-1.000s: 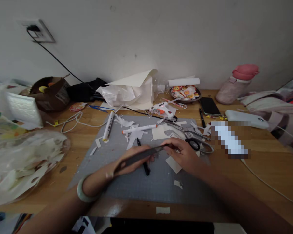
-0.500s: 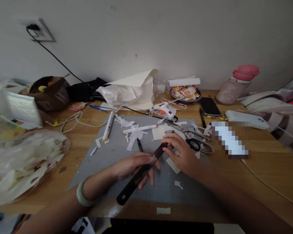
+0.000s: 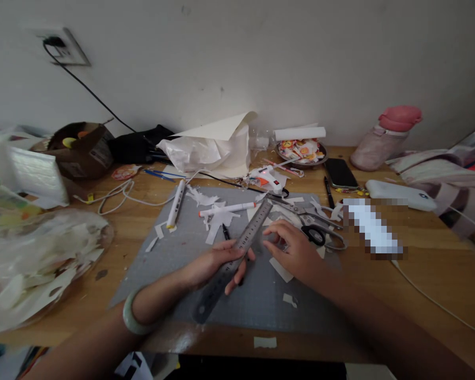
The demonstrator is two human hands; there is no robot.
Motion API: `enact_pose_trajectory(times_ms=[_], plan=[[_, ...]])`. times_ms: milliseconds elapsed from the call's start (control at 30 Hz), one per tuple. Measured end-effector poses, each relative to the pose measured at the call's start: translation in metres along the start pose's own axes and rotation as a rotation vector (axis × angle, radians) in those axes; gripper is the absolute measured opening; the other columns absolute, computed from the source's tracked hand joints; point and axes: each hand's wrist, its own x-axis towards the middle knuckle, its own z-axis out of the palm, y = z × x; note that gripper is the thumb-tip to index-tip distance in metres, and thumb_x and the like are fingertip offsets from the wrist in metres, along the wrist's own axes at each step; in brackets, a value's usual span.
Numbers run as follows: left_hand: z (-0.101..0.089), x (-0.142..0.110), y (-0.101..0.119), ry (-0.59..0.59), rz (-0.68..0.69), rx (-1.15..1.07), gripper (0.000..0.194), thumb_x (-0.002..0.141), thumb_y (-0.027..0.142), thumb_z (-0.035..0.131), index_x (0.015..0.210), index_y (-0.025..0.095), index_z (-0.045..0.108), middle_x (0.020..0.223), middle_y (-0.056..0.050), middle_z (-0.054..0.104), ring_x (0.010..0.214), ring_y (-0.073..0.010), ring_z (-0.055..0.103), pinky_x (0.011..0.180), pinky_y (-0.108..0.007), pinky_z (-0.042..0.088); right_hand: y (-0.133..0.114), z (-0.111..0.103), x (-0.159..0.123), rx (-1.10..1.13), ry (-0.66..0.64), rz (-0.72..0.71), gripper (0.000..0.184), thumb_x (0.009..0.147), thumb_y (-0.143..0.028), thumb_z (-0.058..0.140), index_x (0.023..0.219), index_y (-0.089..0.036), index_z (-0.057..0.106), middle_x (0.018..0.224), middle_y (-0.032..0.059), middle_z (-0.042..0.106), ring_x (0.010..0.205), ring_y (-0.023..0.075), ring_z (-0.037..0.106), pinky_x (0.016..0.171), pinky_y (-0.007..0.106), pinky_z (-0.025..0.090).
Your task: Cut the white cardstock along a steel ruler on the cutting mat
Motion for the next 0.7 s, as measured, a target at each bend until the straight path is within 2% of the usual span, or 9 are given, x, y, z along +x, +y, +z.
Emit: enact_pose_trajectory(times_ms=[200, 300, 400, 467, 600, 700], plan=[[-0.0027, 0.0010, -0.0030, 0.028, -0.019, -0.028, 0.035, 0.088, 0.044, 0.044, 0.096, 0.012, 0.057, 0.048, 0.005, 0.052, 0.029, -0.0085, 0.044, 0.031, -0.018, 0.029, 0.0034, -0.0042, 0.0032, -0.013, 0.046, 0.071, 0.008, 0.085, -0.022, 0.052, 0.091, -0.021, 0.056, 0.092, 0.0058, 0.059, 0.070, 0.0154, 0.054, 0.067, 0.031, 0.046], [-0.0019, 0.0014, -0.0035, 0.024, 0.014, -0.078, 0.037, 0.090, 0.041, 0.040, 0.105, 0.011, 0.055, 0.057, 0.001, 0.059, 0.035, -0.0095, 0.050, 0.037, -0.019, 0.034, 0.0008, -0.0050, 0.0038, 0.013, -0.015, 0.099, 0.008, 0.084, -0.021, 0.051, 0.087, -0.020, 0.058, 0.089, 0.0051, 0.061, 0.072, 0.0153, 0.056, 0.067, 0.029, 0.046], [0.0007, 0.0014, -0.0031, 0.001, 0.039, -0.102, 0.040, 0.087, 0.037, 0.049, 0.116, 0.010, 0.051, 0.073, -0.005, 0.068, 0.053, -0.0131, 0.062, 0.050, -0.022, 0.045, -0.0019, -0.0032, 0.0034, 0.054, -0.107, 0.145, 0.011, 0.085, -0.023, 0.051, 0.086, -0.019, 0.062, 0.089, 0.0049, 0.064, 0.076, 0.0159, 0.058, 0.068, 0.029, 0.046], [0.0016, 0.0017, -0.0036, -0.031, 0.022, -0.112, 0.040, 0.086, 0.034, 0.055, 0.118, 0.011, 0.050, 0.083, -0.008, 0.070, 0.062, -0.0142, 0.065, 0.054, -0.022, 0.048, -0.0027, -0.0016, 0.0029, 0.088, -0.155, 0.190, 0.014, 0.086, -0.025, 0.052, 0.088, -0.019, 0.064, 0.090, 0.0049, 0.067, 0.079, 0.0165, 0.060, 0.071, 0.030, 0.047], [-0.0009, 0.0032, -0.0070, -0.094, -0.013, -0.120, 0.032, 0.085, 0.028, 0.062, 0.111, 0.013, 0.052, 0.095, -0.011, 0.070, 0.063, -0.0128, 0.066, 0.051, -0.020, 0.052, -0.0028, 0.0004, 0.0025, 0.142, -0.199, 0.246, 0.017, 0.086, -0.028, 0.053, 0.091, -0.019, 0.066, 0.093, 0.0057, 0.069, 0.085, 0.0179, 0.062, 0.075, 0.031, 0.047], [-0.0033, 0.0042, -0.0085, -0.100, -0.052, -0.112, 0.034, 0.083, 0.027, 0.065, 0.111, 0.012, 0.052, 0.098, -0.013, 0.071, 0.065, -0.0132, 0.068, 0.054, -0.020, 0.054, -0.0034, 0.0010, 0.0023, 0.180, -0.236, 0.259, 0.017, 0.086, -0.027, 0.053, 0.093, -0.019, 0.065, 0.093, 0.0049, 0.070, 0.083, 0.0169, 0.063, 0.075, 0.029, 0.047]])
